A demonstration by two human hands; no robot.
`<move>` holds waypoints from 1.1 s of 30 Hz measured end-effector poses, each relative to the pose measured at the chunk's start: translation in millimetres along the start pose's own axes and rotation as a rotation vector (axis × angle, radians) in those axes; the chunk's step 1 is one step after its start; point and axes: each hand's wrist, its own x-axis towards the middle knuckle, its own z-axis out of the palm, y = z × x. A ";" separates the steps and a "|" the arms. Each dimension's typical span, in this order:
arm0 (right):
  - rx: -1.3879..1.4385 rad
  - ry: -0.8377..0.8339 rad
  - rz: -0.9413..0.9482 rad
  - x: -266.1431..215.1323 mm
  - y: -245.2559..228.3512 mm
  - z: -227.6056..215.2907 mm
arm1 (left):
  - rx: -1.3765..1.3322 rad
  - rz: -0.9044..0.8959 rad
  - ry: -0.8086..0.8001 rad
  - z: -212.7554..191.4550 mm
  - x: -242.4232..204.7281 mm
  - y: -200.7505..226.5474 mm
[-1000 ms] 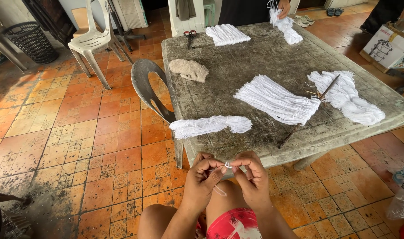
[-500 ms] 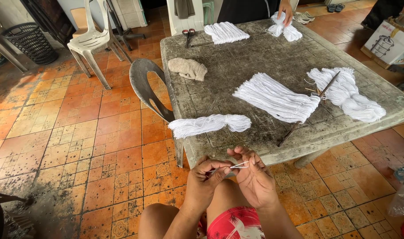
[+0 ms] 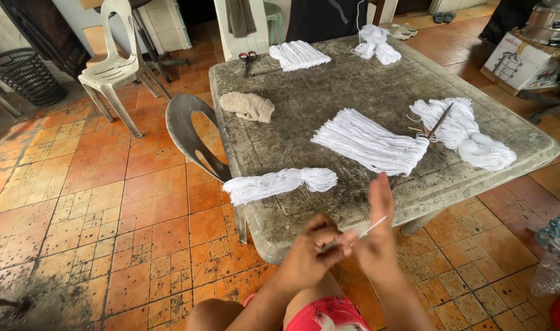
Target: Tying multiple bundles of white thread onto a single long string to create a continuous chain.
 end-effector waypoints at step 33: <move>-0.595 -0.491 0.252 73.2 172.4 66.7 | 0.996 -0.279 0.465 -54.0 61.7 -209.9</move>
